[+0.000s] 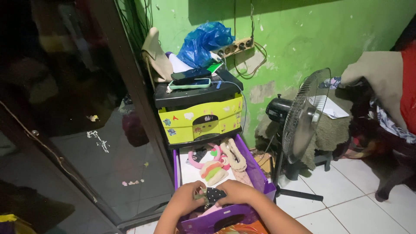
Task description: Organizing hair accessories and small items in a drawer.
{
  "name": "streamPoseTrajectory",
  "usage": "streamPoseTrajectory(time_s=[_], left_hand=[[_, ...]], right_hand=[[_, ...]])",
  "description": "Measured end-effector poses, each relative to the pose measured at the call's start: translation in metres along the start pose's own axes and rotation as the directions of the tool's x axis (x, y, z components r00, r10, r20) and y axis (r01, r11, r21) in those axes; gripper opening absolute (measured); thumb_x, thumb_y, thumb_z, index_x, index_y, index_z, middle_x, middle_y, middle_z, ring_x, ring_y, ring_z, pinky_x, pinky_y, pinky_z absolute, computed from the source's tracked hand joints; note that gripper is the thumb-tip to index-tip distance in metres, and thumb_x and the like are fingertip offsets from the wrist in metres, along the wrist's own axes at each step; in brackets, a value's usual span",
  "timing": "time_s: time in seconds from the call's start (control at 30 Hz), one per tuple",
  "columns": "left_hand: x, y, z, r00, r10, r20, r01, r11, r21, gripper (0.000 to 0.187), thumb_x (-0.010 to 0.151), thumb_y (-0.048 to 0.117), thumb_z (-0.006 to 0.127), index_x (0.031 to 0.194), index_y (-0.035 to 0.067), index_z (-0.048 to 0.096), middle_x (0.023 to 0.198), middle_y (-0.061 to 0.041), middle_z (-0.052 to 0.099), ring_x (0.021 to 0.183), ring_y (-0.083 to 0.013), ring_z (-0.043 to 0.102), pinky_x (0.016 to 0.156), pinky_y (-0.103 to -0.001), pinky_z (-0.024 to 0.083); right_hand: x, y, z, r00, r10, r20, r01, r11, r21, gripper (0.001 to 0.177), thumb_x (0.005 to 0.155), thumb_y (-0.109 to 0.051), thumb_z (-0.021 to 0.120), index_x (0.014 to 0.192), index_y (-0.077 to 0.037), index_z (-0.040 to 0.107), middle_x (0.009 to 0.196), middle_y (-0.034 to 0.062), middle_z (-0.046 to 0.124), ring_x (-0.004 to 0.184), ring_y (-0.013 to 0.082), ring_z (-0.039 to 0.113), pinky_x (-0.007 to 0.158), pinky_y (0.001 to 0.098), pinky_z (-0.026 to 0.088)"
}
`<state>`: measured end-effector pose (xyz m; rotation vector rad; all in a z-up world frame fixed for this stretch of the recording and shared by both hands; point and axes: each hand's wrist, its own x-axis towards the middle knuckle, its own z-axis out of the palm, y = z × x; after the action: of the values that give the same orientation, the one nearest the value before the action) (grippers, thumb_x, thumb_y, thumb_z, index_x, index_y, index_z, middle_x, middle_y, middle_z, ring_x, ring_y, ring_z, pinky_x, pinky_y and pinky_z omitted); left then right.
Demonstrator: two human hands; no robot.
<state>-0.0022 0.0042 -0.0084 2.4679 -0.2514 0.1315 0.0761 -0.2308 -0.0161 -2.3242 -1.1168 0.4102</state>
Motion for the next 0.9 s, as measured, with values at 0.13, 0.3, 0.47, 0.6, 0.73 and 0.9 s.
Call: streamPoseTrajectory(time_s=[0.13,0.3,0.47,0.6,0.73,0.9], left_hand=[[-0.004,0.014,-0.009,1.0,-0.031,-0.005,0.031,0.999,-0.033,0.048,0.074,0.033,0.085,0.115,0.016,0.067,0.096,-0.007,0.074,0.087,-0.0269,0.073,0.08,-0.038,0.057],[0.011,-0.011,0.003,0.992,-0.118,0.045,0.11,0.982,0.154,0.06,0.086,0.058,0.08,0.12,0.012,0.061,0.098,-0.013,0.072,0.093,-0.0284,0.07,0.081,-0.041,0.054],[0.006,-0.001,-0.001,0.997,-0.061,-0.041,0.061,0.998,-0.017,0.04,0.094,0.045,0.061,0.121,0.016,0.065,0.092,-0.015,0.072,0.086,-0.0338,0.07,0.077,-0.043,0.053],[0.011,-0.014,0.005,0.996,-0.024,-0.09,0.018,0.997,-0.069,0.034,0.101,0.039,0.053,0.112,0.008,0.066,0.088,-0.019,0.071,0.083,-0.0361,0.067,0.077,-0.042,0.052],[0.016,-0.024,0.012,0.984,-0.01,-0.181,-0.016,0.99,-0.142,0.036,0.1,0.038,0.053,0.118,0.01,0.067,0.088,-0.016,0.072,0.082,-0.0314,0.069,0.076,-0.041,0.053],[0.014,-0.018,0.01,0.98,-0.094,-0.177,0.036,0.95,-0.31,0.039,0.101,0.039,0.049,0.123,0.012,0.065,0.087,-0.008,0.075,0.084,-0.0194,0.074,0.079,-0.034,0.055]], right_hand=[[0.003,-0.014,-0.003,0.988,-0.004,-0.152,0.008,1.0,0.03,0.034,0.09,-0.038,0.076,0.107,-0.009,0.073,0.092,0.0119,0.075,0.088,0.0263,0.073,0.083,0.0378,0.055],[0.012,-0.039,0.001,0.933,-0.019,-0.361,0.0,0.999,-0.053,0.044,0.091,-0.029,0.07,0.128,-0.01,0.055,0.116,0.0145,0.066,0.106,0.0332,0.066,0.089,0.0446,0.053],[0.021,-0.014,0.02,0.866,-0.331,-0.375,0.34,0.939,-0.044,0.054,0.085,-0.014,0.071,0.132,-0.003,0.047,0.125,0.0216,0.058,0.117,0.0382,0.06,0.097,0.0439,0.048],[0.007,-0.027,0.007,0.934,-0.076,-0.349,0.192,0.931,0.31,0.048,0.083,-0.02,0.079,0.122,-0.009,0.052,0.112,0.0098,0.065,0.105,0.021,0.065,0.09,0.0325,0.052],[0.029,0.027,0.02,0.933,-0.021,-0.359,0.163,0.915,0.369,0.04,0.084,-0.021,0.085,0.113,-0.006,0.062,0.096,0.0125,0.066,0.094,0.0162,0.063,0.088,0.0305,0.053],[0.048,0.058,0.023,0.807,0.144,-0.573,0.325,0.702,0.634,0.033,0.077,-0.008,0.086,0.103,-0.004,0.065,0.094,0.0037,0.071,0.087,0.0113,0.065,0.079,0.0284,0.053]])
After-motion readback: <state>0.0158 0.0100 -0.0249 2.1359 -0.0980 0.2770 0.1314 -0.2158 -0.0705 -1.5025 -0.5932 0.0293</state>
